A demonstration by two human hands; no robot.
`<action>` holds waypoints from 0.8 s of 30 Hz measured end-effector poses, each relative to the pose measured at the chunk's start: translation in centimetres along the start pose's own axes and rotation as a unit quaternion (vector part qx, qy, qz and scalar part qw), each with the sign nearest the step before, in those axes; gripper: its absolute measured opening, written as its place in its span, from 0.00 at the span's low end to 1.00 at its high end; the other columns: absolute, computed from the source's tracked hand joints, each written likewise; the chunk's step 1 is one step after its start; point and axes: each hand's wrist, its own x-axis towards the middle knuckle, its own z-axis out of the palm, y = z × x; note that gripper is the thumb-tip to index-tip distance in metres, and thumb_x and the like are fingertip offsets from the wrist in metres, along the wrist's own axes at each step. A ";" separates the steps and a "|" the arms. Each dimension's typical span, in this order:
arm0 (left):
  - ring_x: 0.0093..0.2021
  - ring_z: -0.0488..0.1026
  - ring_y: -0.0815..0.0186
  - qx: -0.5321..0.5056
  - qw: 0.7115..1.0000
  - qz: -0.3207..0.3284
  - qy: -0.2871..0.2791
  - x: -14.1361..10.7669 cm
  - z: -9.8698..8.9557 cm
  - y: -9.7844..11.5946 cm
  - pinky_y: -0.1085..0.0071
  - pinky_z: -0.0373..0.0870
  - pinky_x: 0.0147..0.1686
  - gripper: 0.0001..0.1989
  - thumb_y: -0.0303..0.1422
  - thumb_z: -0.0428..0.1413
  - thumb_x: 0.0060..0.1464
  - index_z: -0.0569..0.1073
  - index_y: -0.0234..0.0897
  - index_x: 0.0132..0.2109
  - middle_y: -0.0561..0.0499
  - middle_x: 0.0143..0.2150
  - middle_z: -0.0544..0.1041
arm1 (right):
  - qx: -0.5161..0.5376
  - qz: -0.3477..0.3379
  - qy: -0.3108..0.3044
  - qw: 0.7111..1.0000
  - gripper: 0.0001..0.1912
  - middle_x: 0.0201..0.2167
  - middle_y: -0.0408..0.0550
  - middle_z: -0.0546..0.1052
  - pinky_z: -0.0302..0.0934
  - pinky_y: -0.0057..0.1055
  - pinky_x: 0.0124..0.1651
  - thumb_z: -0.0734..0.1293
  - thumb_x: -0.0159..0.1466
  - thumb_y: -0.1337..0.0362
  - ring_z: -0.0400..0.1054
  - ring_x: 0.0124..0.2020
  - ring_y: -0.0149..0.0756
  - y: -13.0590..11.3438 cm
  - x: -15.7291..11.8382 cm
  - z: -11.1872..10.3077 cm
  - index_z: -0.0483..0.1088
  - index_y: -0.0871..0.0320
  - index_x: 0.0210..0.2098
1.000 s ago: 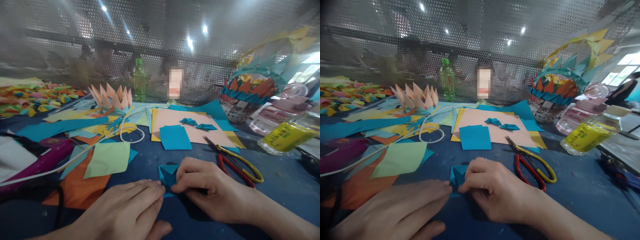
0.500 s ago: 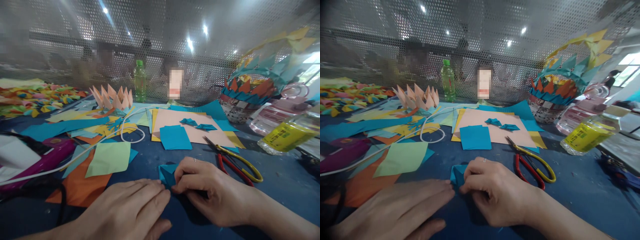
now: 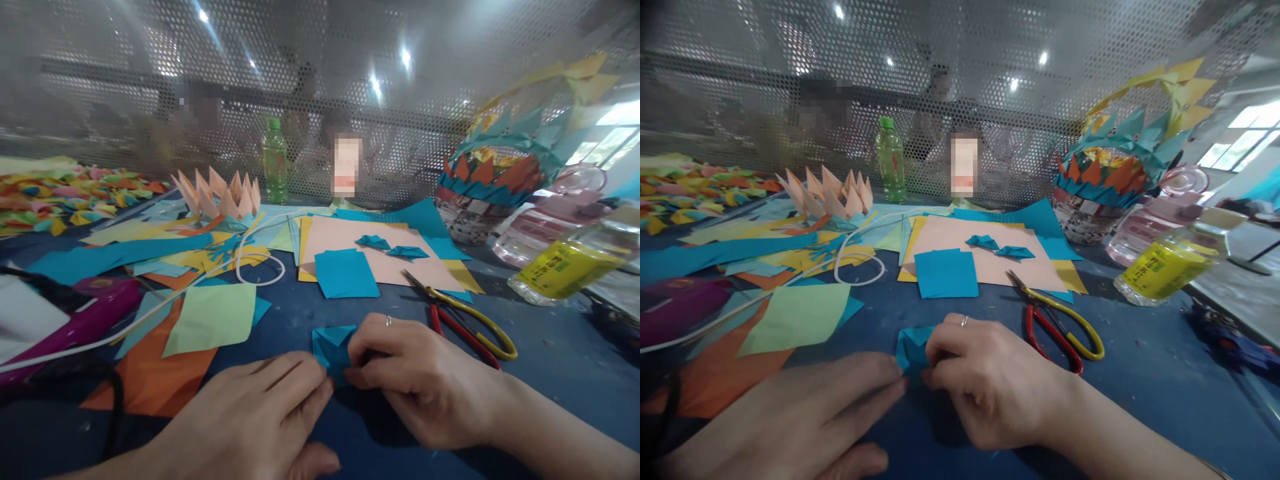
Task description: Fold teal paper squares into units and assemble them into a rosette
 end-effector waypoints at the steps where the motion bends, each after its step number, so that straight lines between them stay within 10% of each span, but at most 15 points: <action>1: 0.35 0.73 0.64 0.001 1.000 0.001 -0.002 0.0 0.0 0.0 0.71 0.67 0.30 0.26 0.40 0.34 0.72 0.75 0.36 0.43 0.50 0.36 0.76 | -0.008 -0.002 0.001 1.000 0.15 0.34 0.52 0.74 0.59 0.30 0.33 0.60 0.55 0.82 0.64 0.33 0.35 0.0 0.0 0.0 0.76 0.66 0.32; 24: 0.38 0.75 0.65 0.019 0.999 0.003 0.042 -0.3 0.1 0.1 0.73 0.70 0.31 0.23 0.36 0.38 0.71 0.77 0.36 0.42 0.49 0.38 0.79 | -0.077 -0.027 0.047 0.996 0.13 0.33 0.53 0.74 0.60 0.32 0.33 0.58 0.57 0.79 0.64 0.33 0.37 0.1 0.2 -0.9 0.72 0.63 0.31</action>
